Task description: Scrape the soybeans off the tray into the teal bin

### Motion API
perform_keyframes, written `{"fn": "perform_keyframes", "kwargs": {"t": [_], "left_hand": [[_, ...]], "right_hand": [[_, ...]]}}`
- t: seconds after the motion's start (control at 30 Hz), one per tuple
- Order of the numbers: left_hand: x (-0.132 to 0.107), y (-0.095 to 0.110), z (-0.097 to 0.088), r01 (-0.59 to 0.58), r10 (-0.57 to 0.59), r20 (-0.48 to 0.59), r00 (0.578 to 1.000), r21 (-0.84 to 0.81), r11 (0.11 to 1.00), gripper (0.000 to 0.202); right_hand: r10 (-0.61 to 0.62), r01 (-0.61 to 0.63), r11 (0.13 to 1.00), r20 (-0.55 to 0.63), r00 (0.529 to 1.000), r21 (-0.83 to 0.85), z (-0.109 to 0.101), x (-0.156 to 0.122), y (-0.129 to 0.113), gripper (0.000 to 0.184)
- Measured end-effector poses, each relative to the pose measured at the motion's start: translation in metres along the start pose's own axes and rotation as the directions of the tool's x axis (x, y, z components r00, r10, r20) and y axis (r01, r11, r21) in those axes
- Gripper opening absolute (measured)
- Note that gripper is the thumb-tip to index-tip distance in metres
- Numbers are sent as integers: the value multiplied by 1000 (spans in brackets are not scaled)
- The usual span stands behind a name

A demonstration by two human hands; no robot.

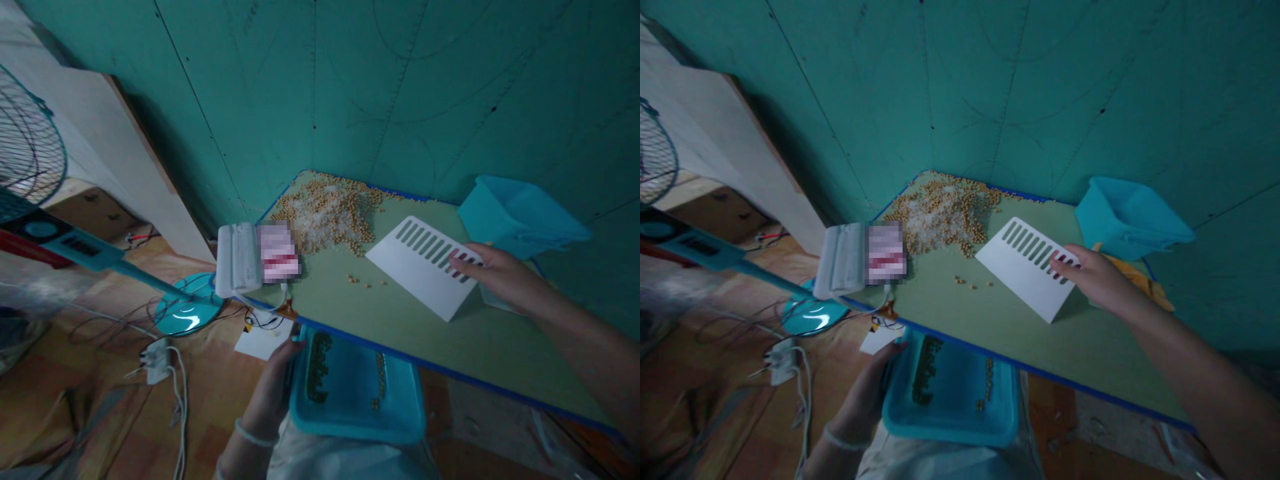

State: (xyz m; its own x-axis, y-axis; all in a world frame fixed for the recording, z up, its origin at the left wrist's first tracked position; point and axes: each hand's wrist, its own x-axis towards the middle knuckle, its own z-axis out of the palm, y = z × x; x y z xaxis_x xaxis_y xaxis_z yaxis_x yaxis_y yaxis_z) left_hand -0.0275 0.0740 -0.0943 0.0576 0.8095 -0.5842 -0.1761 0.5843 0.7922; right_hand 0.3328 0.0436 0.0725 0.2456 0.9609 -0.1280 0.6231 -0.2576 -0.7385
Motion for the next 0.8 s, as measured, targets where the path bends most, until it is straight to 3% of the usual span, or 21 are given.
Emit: {"fn": "perform_keyframes", "kwargs": {"t": [0.23, 0.63, 0.8], "left_hand": [[-4, 9, 1, 61, -62, 26, 998, 38, 997, 28], [-21, 25, 10, 69, -69, -19, 997, -2, 998, 30], [-56, 29, 17, 101, -103, -28, 994, -65, 993, 11]], "right_hand": [[114, -132, 962, 88, 990, 241, 15, 4, -1, 25], [74, -171, 943, 322, 944, 284, 36, 32, -13, 17], [67, -199, 939, 419, 905, 280, 41, 33, -19, 19]]}}
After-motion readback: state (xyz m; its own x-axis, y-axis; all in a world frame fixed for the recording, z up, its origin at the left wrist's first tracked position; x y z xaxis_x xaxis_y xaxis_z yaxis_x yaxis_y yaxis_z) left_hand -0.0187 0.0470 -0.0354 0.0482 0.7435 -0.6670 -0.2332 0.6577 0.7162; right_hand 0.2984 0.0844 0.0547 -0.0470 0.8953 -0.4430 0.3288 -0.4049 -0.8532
